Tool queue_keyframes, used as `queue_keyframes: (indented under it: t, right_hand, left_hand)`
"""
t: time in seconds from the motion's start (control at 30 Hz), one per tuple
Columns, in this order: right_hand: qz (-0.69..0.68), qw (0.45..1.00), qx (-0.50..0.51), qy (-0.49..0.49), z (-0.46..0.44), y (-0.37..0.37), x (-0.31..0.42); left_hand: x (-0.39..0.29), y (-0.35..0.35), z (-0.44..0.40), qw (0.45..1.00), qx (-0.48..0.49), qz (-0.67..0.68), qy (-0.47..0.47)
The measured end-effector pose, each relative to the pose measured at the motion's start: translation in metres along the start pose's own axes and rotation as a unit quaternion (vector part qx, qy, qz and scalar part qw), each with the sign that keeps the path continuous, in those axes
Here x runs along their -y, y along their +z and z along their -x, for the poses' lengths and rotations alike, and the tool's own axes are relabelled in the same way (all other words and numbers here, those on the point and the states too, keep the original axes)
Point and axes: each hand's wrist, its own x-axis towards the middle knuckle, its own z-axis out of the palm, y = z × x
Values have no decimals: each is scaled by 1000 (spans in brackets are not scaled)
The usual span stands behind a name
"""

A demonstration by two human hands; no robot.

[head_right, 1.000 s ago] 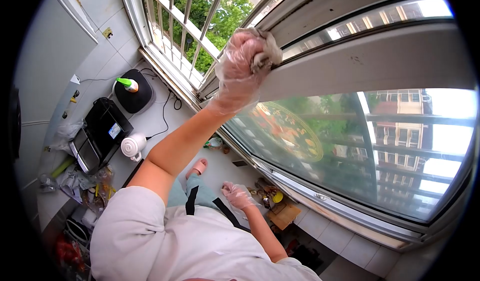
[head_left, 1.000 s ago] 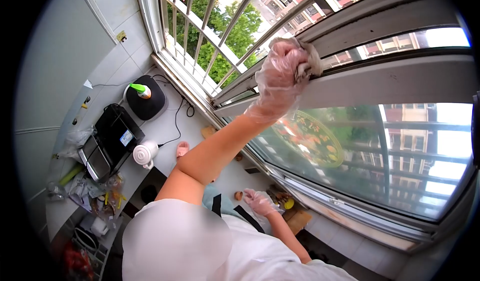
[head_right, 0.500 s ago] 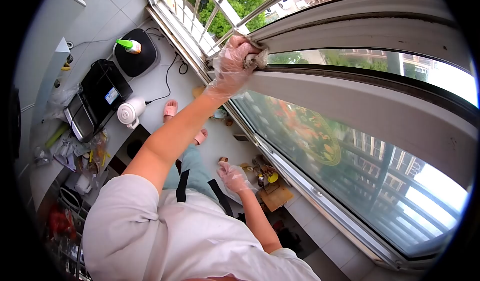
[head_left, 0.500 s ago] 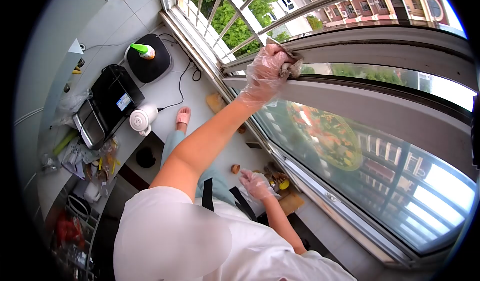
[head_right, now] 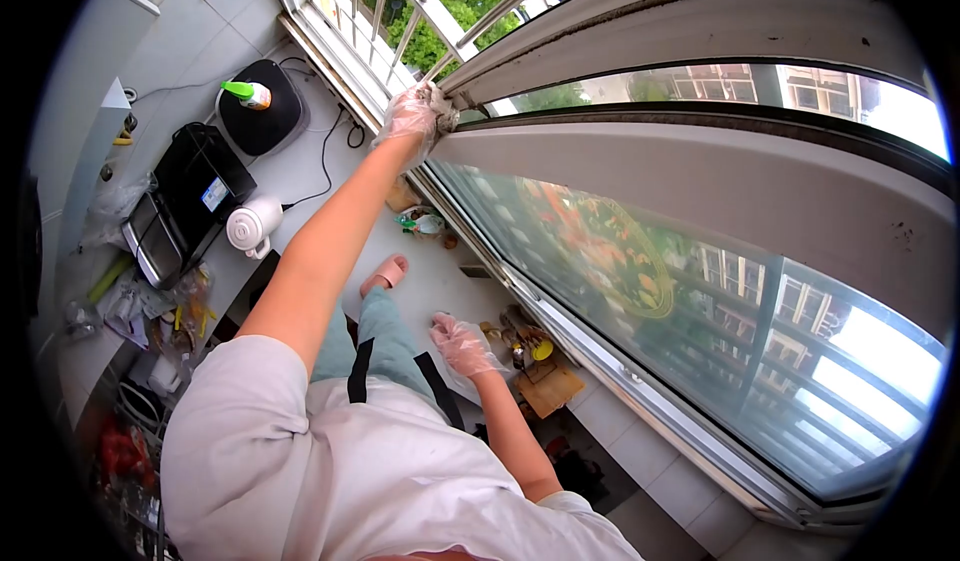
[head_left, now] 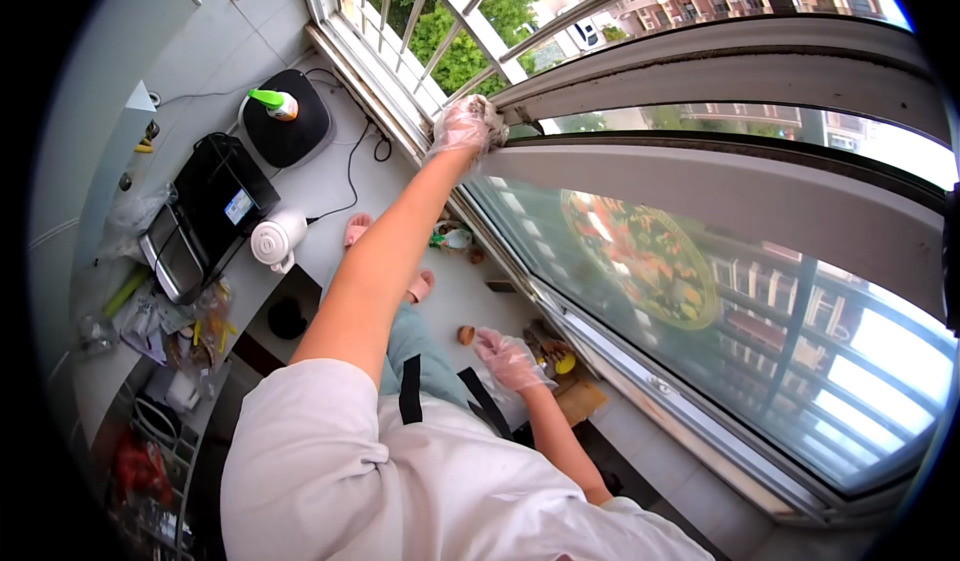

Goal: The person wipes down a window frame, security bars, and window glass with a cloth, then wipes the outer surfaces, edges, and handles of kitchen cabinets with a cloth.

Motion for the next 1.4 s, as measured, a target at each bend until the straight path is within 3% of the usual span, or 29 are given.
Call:
queue_keyframes:
  t: [0.07,0.1,0.13,0.17,0.2,0.23,0.27,0.3,0.4,0.43,0.5,0.6,0.67,0.73,0.87,0.93,0.97,1.07,1.1,1.2,1.27,1.33,1.4]
  right_hand:
    - [16,999,21,21,2,-2,7]
    - [12,1000,14,13,3,-1,5]
    - [7,1000,7,5,4,1,3]
    - [2,1000,1,-3,5,2,0]
    - [0,1000,2,-1,5,4,-3]
    - [-2,1000,4,1,5,5,-7]
    - [-4,1000,5,2,4,6,-10]
    - [-10,1000,7,-3,2,7,-14]
    - [-19,1000,9,-3,-4,5,-18]
    - [-17,1000,8,4,-8,3,-15]
    - [-16,1000,17,14,-8,-2,-9]
    - [-53,997,41,27,-19,-6,-3]
    - [-122,989,43,70,-21,2,-12]
    - [-111,988,58,92,-27,16,-38]
    - [-233,946,113,194,-46,44,-72]
    - [-232,940,136,208,-60,54,-78]
    - [-237,939,141,207,-68,59,-78]
    - [-265,928,121,232,-93,73,-78]
    - [-271,926,114,238,-99,76,-81]
    - [-305,914,87,252,-118,82,-81]
    - [-317,911,74,255,-131,89,-89]
    - [-312,914,66,250,-145,95,-99]
    - [-312,917,57,244,-154,97,-103]
  left_hand:
    - [-4,10,7,996,-38,78,-29]
    - [-11,19,7,962,-78,246,-93]
    - [-19,29,10,894,-115,405,-155]
    - [-24,36,17,942,-69,306,-119]
    - [-40,58,46,1000,15,-4,-1]
    - [-63,85,76,951,18,-290,104]
    - [-83,112,103,884,-9,-438,162]
    - [-47,88,68,961,112,-162,195]
    - [-55,97,82,907,75,-280,305]
    - [-43,84,67,862,37,-336,377]
    - [-25,68,54,957,28,-143,252]
    - [-12,56,40,983,31,131,128]
    - [14,25,14,984,25,53,167]
    - [30,-1,1,970,-30,-156,184]
    - [78,-76,-52,981,-102,-105,125]
    - [42,-61,-23,997,-61,-18,46]
    - [37,-60,-22,893,-160,-417,57]
    - [110,-159,-91,815,-218,-513,162]
    - [54,-123,-69,734,-182,-654,-23]
    - [107,-205,-119,792,-194,-577,-43]
    - [88,-204,-116,804,-237,-532,-120]
    - [113,-241,-141,806,-329,-479,-116]
    - [129,-254,-148,847,-315,-415,-111]
